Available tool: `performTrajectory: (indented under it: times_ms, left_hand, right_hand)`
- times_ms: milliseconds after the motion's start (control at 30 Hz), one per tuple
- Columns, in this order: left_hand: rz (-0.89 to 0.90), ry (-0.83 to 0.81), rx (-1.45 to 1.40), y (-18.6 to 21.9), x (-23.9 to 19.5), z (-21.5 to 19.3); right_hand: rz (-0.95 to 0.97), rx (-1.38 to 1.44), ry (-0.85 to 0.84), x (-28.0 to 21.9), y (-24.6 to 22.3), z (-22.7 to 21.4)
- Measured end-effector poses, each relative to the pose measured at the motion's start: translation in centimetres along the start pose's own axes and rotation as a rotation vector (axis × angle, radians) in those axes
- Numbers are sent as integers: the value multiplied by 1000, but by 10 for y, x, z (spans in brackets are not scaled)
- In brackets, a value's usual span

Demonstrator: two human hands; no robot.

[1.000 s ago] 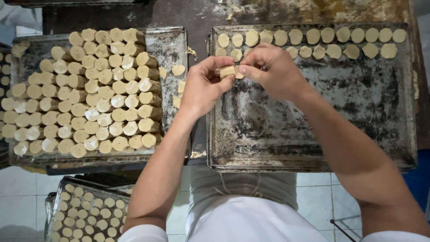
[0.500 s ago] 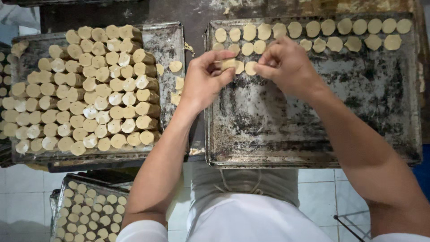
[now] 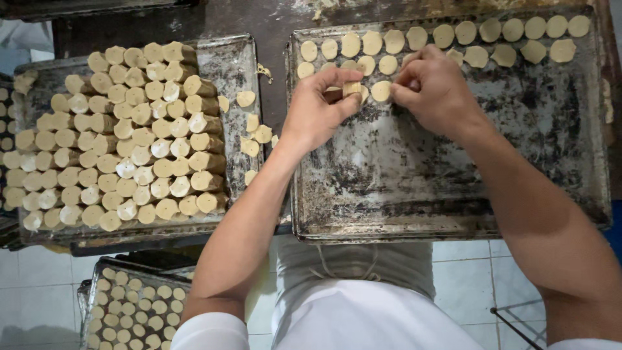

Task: The person repeatedly picks up small dough cylinders from a tray, peels off individual round discs, and places them onto a second tray. The person occasionally wipes the tray surface with a cloth. The person continues this process across multiple trays.

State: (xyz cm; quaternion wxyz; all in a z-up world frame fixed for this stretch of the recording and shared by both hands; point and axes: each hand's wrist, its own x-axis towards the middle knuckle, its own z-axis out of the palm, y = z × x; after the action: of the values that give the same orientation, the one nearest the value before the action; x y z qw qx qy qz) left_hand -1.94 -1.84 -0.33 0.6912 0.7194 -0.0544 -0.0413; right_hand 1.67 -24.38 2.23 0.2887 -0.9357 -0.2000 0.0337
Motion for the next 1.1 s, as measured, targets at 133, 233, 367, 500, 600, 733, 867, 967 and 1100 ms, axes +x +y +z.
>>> performTrajectory:
  times_ms: [133,233,367,500,600,733,867,967,1100]
  left_hand:
    - [30,2,77,6,2,1]
    - [52,-22,101,12,4,4]
    - [6,-49,78,16,8,15]
    - [11,-55,-6,13,11,24]
    - [12,-46,31,9,13,25]
    - [58,-79,35,6,21,32]
    - [13,-127,21,5,31,47]
    - [-7,-132,86,5,34,54]
    - [9,-140,95,4,36,55]
  right_hand:
    - [-22,-15,50,-2,2,-7]
    - [-14,248,-23,-4,-2,-11]
    - [-135,420,-91,-4,-5,-14]
    - [-27,278,-87,-9,5,-19]
    - [3,44,-9,-12,15,-24]
    - [138,51,-69,-14,24,-27]
    - [-68,339,-66,-16,31,-30]
    - [-40,93,-4,-19,38,-37]
    - [73,-115,34,-24,45,-45]
